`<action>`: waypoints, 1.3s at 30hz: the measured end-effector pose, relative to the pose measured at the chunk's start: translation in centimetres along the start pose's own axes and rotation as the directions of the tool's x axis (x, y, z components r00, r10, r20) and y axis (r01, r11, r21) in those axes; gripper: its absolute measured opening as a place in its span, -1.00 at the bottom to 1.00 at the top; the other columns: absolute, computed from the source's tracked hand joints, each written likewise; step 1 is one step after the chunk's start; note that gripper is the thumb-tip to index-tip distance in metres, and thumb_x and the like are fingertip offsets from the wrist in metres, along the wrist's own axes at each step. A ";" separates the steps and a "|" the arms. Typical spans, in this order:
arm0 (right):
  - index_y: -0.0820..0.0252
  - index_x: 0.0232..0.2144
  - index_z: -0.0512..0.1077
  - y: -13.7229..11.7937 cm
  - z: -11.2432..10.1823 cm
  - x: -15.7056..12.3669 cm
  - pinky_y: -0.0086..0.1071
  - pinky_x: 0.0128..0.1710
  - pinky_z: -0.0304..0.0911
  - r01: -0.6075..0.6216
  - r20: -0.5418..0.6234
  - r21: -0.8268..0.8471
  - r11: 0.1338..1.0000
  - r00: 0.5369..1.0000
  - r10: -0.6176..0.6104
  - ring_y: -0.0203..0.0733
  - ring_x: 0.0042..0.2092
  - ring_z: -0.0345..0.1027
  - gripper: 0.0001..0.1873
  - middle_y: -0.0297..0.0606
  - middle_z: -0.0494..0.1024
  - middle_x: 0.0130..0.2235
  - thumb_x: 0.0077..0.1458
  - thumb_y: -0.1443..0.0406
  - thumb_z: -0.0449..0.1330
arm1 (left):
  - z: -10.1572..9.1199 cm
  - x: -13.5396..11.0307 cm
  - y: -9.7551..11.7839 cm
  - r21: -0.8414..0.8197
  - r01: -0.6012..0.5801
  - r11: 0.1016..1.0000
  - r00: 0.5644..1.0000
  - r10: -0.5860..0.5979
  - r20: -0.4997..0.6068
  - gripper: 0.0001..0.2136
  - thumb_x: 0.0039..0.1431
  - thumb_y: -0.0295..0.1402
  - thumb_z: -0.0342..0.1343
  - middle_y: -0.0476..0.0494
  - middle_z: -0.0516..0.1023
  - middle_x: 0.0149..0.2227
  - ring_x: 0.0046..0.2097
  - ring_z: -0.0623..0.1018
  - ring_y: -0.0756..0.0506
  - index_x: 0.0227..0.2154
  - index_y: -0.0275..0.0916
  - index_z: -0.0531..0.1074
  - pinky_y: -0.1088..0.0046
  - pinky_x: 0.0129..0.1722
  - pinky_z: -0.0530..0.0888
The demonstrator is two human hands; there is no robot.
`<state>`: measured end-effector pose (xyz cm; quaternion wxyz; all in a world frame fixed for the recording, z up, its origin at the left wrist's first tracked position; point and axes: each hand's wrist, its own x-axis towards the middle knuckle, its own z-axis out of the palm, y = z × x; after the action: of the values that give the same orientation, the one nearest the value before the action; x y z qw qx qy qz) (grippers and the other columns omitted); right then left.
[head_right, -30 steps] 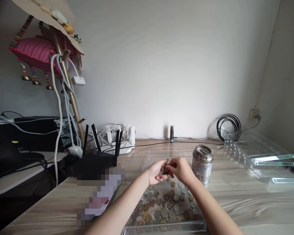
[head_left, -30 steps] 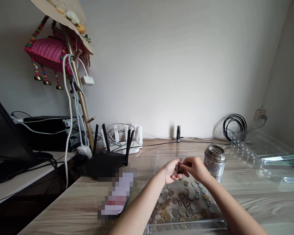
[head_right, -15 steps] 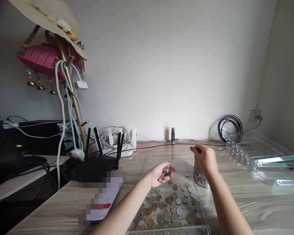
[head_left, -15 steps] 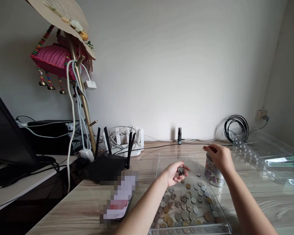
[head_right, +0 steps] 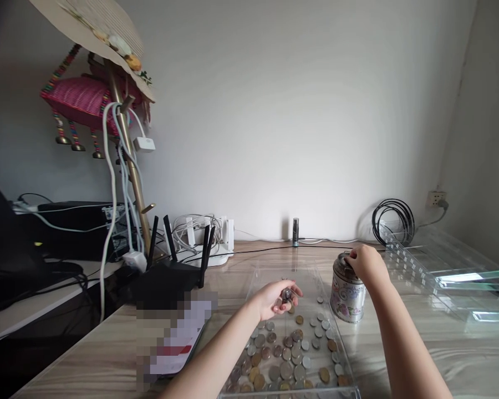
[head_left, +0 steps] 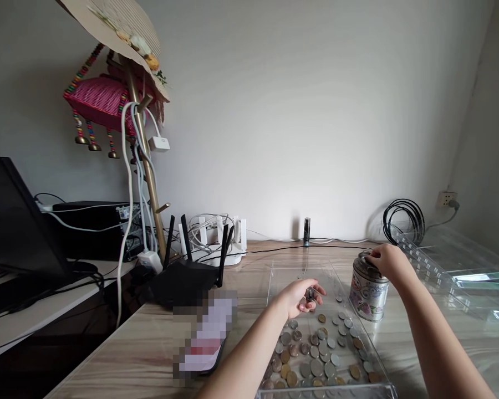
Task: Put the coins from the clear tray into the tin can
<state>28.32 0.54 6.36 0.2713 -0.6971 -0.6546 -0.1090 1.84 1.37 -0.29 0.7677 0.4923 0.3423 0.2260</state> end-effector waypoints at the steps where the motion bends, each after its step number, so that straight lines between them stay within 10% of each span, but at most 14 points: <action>1: 0.19 -0.70 0.40 0.1 -0.1 0.4 -0.44 -0.58 -0.03 0.029 0.042 0.004 1.000 0.999 -0.029 -0.29 -0.57 0.20 -0.75 -0.24 0.40 -0.63 -0.20 0.15 0.09 | 0.0 0.0 0.0 -0.005 -0.002 1.000 1.000 0.002 -0.003 -0.72 0.02 -0.22 -0.11 -0.07 0.36 -0.57 -0.70 0.18 0.16 -0.45 -0.36 0.35 0.61 -0.72 -0.17; 9: 0.20 -0.62 0.42 0.3 -0.5 1.4 -0.47 -0.55 0.01 0.135 0.144 0.074 0.988 0.979 -0.144 -0.29 -0.52 0.25 -0.79 -0.26 0.45 -0.55 -0.20 0.19 0.09 | -0.5 0.3 -0.1 -0.168 -0.017 0.986 1.000 0.016 -0.012 -0.75 0.04 -0.27 -0.12 -0.09 0.37 -0.59 -0.71 0.18 0.15 -0.45 -0.37 0.33 0.65 -0.75 -0.14; 16: 0.17 -0.41 0.40 -5.4 0.5 -3.5 -0.46 -0.42 0.09 0.208 -0.363 0.222 0.953 0.924 -0.117 -0.30 -0.43 0.24 -0.72 -0.23 0.44 -0.42 0.02 0.18 -0.06 | -0.4 0.4 0.3 -0.415 -0.062 0.908 0.984 -0.014 -0.177 -0.74 0.08 -0.30 -0.16 -0.28 0.45 -0.47 -0.55 0.41 0.02 -0.39 -0.41 0.31 0.64 -0.71 0.22; 20: 0.10 -0.32 0.38 -11.1 3.2 -6.7 -0.49 -0.36 0.13 0.559 -0.086 0.336 0.758 0.820 -0.566 -0.31 -0.33 0.25 -0.77 -0.27 0.42 -0.34 0.02 0.23 -0.03 | -0.7 0.3 0.1 -0.519 -0.182 0.835 0.957 0.029 -0.288 -0.76 0.09 -0.29 -0.15 -0.19 0.42 -0.53 -0.49 0.45 -0.03 -0.46 -0.38 0.30 0.51 -0.54 0.37; 24: 0.07 -0.34 0.40 -12.8 5.4 -7.7 -0.45 -0.29 0.13 0.621 -0.003 0.350 0.701 0.749 -0.663 -0.27 -0.22 0.21 -0.81 -0.30 0.40 -0.30 0.01 0.26 0.01 | -1.0 0.4 0.0 -0.485 -0.216 0.848 0.944 0.055 -0.325 -0.75 0.08 -0.26 -0.16 -0.04 0.33 -0.64 -0.65 0.34 0.03 -0.47 -0.34 0.31 0.53 -0.66 0.28; 34: 0.09 -0.38 0.41 -11.5 4.3 -6.6 -0.45 -0.36 0.15 0.611 -0.128 0.312 0.728 0.786 -0.605 -0.29 -0.29 0.23 -0.78 -0.30 0.44 -0.38 0.05 0.31 -0.04 | -0.3 0.4 -0.2 -0.500 -0.134 0.855 0.985 0.060 -0.161 -0.91 -0.09 -0.59 -0.12 -0.05 0.32 -0.67 -0.60 0.39 0.04 -0.59 -0.35 0.22 0.53 -0.51 0.38; 39: 0.16 -0.33 0.43 -5.3 0.0 -2.8 -0.45 -0.44 0.19 0.302 -0.389 0.447 0.842 0.913 -0.120 -0.30 -0.43 0.28 -0.73 -0.26 0.48 -0.35 0.00 0.19 -0.01 | -0.1 0.3 0.0 -0.413 -0.210 0.886 0.960 0.106 -0.260 -0.80 -0.06 -0.66 -0.16 -0.35 0.46 -0.36 -0.28 0.50 -0.11 -0.35 -0.47 0.28 0.45 -0.34 0.44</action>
<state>22.86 -1.91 6.19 0.5387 -0.4953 -0.6759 -0.0869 1.98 1.61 -0.41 0.7922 0.3047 0.3281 0.4146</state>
